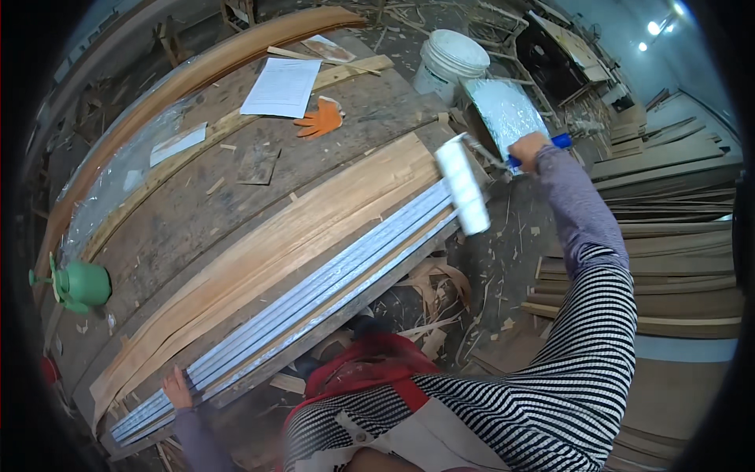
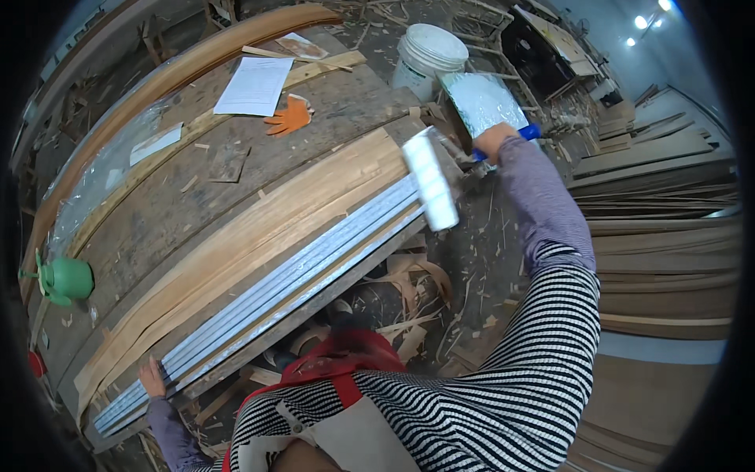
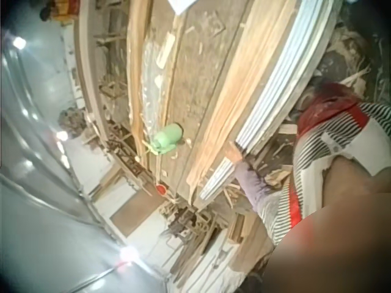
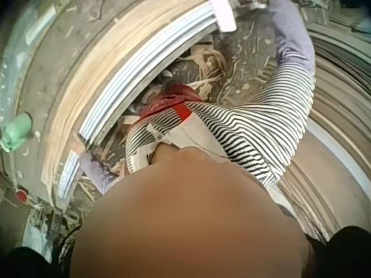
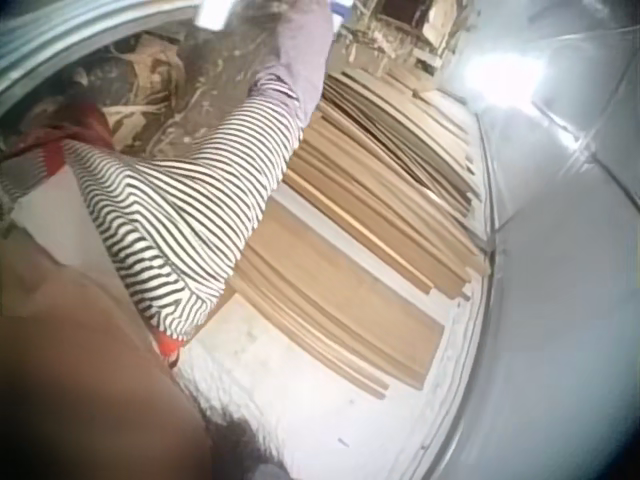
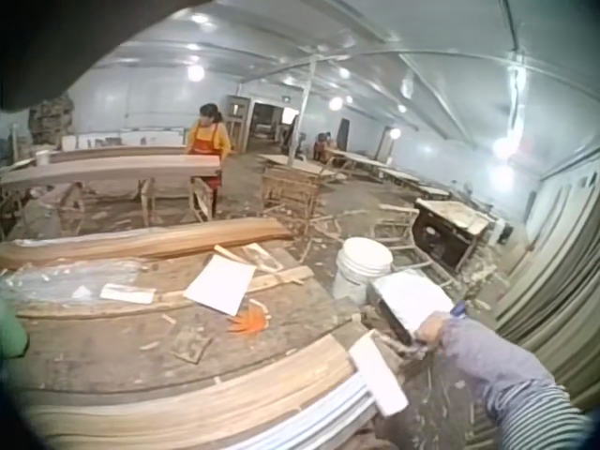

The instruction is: Measuring and applying glue to wooden components for assembly in a factory.

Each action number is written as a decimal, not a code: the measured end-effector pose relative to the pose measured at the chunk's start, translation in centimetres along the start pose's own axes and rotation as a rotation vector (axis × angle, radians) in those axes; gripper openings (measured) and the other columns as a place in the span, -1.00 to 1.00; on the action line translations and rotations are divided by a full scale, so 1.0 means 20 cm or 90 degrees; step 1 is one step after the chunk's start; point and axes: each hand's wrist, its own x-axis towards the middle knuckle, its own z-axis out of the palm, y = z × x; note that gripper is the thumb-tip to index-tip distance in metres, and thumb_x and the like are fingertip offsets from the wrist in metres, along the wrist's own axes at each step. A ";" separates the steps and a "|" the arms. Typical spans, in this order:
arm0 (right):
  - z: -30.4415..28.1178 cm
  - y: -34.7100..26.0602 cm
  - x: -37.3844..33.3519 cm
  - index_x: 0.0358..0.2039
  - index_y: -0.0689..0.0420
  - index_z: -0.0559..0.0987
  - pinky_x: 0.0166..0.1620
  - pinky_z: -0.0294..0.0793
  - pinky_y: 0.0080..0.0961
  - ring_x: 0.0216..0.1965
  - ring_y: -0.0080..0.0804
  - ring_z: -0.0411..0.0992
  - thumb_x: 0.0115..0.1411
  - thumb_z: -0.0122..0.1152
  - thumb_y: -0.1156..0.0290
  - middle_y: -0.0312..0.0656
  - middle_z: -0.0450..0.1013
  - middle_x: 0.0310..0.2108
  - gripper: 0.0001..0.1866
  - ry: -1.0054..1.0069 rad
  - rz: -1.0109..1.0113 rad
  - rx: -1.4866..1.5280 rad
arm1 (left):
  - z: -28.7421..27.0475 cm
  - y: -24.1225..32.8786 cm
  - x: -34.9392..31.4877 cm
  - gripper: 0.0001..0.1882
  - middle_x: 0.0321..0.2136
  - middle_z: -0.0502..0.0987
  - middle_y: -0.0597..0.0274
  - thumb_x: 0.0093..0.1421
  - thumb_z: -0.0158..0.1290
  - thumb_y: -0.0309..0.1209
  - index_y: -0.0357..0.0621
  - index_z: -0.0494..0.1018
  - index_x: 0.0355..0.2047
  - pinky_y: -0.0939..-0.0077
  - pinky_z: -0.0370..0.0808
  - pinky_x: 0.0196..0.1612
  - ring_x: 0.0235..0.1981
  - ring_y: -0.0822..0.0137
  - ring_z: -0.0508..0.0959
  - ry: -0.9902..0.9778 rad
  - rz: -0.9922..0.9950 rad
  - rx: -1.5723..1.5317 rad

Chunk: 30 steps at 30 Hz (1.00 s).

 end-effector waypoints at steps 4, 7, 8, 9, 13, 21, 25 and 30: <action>0.03 0.12 -0.10 -0.24 0.03 0.58 -0.16 0.54 -0.17 -0.22 -0.11 0.57 -0.07 0.33 0.27 -0.08 0.59 -0.35 -0.67 -0.012 0.054 -0.105 | 0.02 -0.02 -0.01 -0.48 -0.36 0.50 -0.14 0.42 -0.25 -0.11 -0.28 0.56 -0.33 0.05 0.26 0.01 -0.21 -0.13 0.43 0.025 0.017 0.013; -0.04 -0.01 -0.24 -0.23 0.01 0.60 -0.14 0.54 -0.21 -0.21 -0.12 0.57 -0.03 0.28 0.29 -0.11 0.60 -0.32 -0.71 -0.044 0.063 -0.050 | 0.02 -0.06 0.00 -0.48 -0.35 0.51 -0.14 0.42 -0.25 -0.11 -0.27 0.56 -0.34 0.06 0.25 0.05 -0.20 -0.12 0.44 0.014 0.030 0.044; -0.08 -0.10 -0.28 -0.23 0.00 0.61 -0.13 0.54 -0.21 -0.20 -0.13 0.57 -0.02 0.27 0.30 -0.11 0.60 -0.32 -0.71 -0.037 0.034 -0.033 | 0.02 -0.08 0.00 -0.48 -0.34 0.53 -0.13 0.42 -0.24 -0.12 -0.27 0.56 -0.35 0.07 0.21 0.13 -0.18 -0.09 0.45 0.005 0.030 0.056; -0.13 -0.22 -0.30 -0.22 0.01 0.60 -0.14 0.53 -0.20 -0.22 -0.11 0.57 -0.01 0.28 0.28 -0.10 0.59 -0.33 -0.71 -0.010 0.010 -0.011 | 0.03 -0.10 0.01 -0.48 -0.35 0.54 -0.12 0.43 -0.26 -0.13 -0.27 0.55 -0.37 0.05 0.21 0.14 -0.18 -0.08 0.45 -0.009 0.029 0.050; -0.44 -0.86 -0.41 -0.21 0.04 0.58 -0.16 0.52 -0.16 -0.26 -0.07 0.57 0.02 0.28 0.23 -0.07 0.58 -0.38 -0.69 0.086 -0.080 0.064 | 0.01 -0.17 0.07 -0.50 -0.34 0.55 -0.07 0.42 -0.27 -0.18 -0.27 0.53 -0.40 0.00 0.18 0.18 -0.18 -0.06 0.46 -0.079 0.119 0.128; -1.34 -2.64 -0.73 -0.20 0.19 0.51 -0.19 0.54 -0.13 -0.27 0.00 0.56 0.03 0.26 0.39 0.03 0.55 -0.39 -0.70 0.161 -0.332 0.248 | -0.23 -0.55 0.02 -0.63 -0.35 0.56 0.00 0.35 -0.14 -0.22 -0.21 0.54 -0.38 -0.06 0.19 0.21 -0.17 -0.01 0.48 0.041 0.249 0.136; -1.68 -3.56 -0.82 -0.30 0.17 0.56 -0.18 0.54 -0.10 -0.26 0.04 0.56 0.02 0.26 0.38 0.07 0.56 -0.36 -0.77 0.240 -0.471 0.387 | -0.32 -0.98 0.03 -0.67 -0.35 0.56 0.03 0.33 -0.11 -0.21 -0.16 0.55 -0.34 -0.04 0.23 0.18 -0.14 0.01 0.47 0.036 0.192 0.287; -1.79 -3.93 -0.81 -0.29 0.11 0.61 -0.13 0.54 -0.12 -0.22 -0.03 0.58 0.00 0.31 0.26 0.04 0.58 -0.31 -0.72 0.269 -0.504 0.428 | -0.30 -1.23 0.05 -0.71 -0.28 0.57 0.00 0.32 -0.08 -0.20 -0.07 0.56 -0.24 -0.03 0.23 0.18 -0.10 0.03 0.47 0.137 0.216 0.115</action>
